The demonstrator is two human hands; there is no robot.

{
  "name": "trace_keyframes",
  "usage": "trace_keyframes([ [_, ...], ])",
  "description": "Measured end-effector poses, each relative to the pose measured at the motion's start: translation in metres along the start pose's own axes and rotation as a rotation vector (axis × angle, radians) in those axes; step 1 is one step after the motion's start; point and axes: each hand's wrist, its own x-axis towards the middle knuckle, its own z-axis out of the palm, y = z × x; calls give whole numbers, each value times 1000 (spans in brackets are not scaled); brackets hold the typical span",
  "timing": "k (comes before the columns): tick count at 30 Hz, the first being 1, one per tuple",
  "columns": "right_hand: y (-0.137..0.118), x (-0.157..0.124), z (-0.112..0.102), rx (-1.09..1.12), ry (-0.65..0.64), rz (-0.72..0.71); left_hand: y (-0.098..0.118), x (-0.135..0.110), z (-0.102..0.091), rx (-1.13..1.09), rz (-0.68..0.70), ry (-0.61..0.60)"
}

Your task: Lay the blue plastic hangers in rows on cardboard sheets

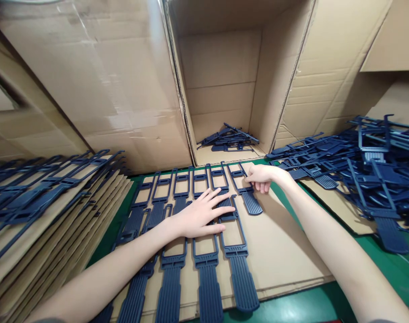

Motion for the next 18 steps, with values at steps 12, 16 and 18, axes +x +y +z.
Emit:
trace_keyframes([
  [12,-13,-1,13,-142,157,-72,1,0,-2,23,-4,-29],
  [16,-13,1,11,-142,190,-80,1,0,-2,26,-8,-33],
  [18,-8,-2,1,-109,215,-90,1,0,-2,19,-5,-30],
])
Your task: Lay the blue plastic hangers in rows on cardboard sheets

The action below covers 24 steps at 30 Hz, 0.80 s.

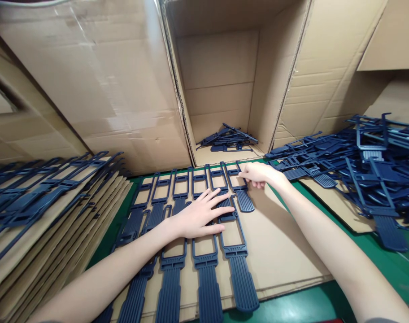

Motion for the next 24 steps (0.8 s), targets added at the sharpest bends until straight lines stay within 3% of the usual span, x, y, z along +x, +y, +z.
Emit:
trace_keyframes([
  [3,21,-8,-27,32,145,58,-1,0,0,-20,8,15],
  [7,68,-23,-63,-50,358,272,-1,-1,0,-25,3,5],
  [10,105,-27,-75,-208,418,443,-1,-1,0,-17,-4,-11],
  [12,123,-26,-76,-273,428,479,-1,-1,0,-15,-5,-10],
  [16,138,-16,-71,-320,446,343,-2,-1,-1,-24,-4,-3],
  [20,131,6,-59,-361,422,61,-2,0,-2,-31,-10,-2],
  [24,124,27,-43,-377,414,-102,-2,-1,-2,-33,-9,5],
])
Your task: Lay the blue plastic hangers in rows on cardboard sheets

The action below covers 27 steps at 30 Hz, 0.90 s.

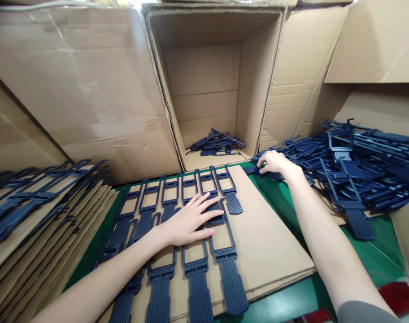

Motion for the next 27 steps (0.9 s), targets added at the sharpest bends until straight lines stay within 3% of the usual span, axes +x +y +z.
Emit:
trace_keyframes([
  [14,2,10,28,5,82,-51,1,0,-2,28,-15,-43],
  [27,-3,6,19,36,114,-49,0,-1,0,12,-6,-17],
])
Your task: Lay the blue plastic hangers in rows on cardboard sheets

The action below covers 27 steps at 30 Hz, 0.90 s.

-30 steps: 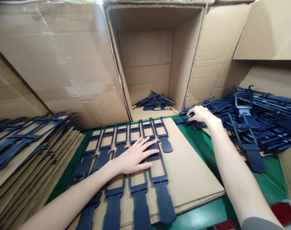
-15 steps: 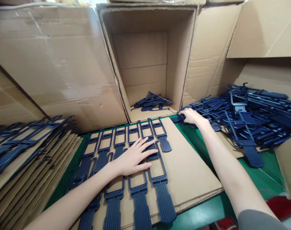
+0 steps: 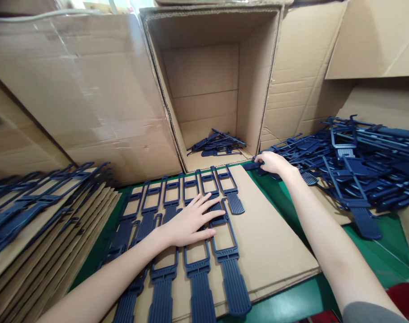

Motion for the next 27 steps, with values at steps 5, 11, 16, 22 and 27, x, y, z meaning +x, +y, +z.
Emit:
trace_keyframes([
  [5,4,-1,10,-11,-22,60,1,0,-1,-21,1,3],
  [11,4,-2,4,32,-6,40,2,0,-2,-24,3,-3],
  [16,-4,-9,-23,104,133,-26,2,0,-1,-29,9,13],
  [22,-36,-25,-73,323,566,-71,2,0,0,-24,8,5],
  [27,-82,-34,-105,962,659,-106,3,0,-2,-44,14,14],
])
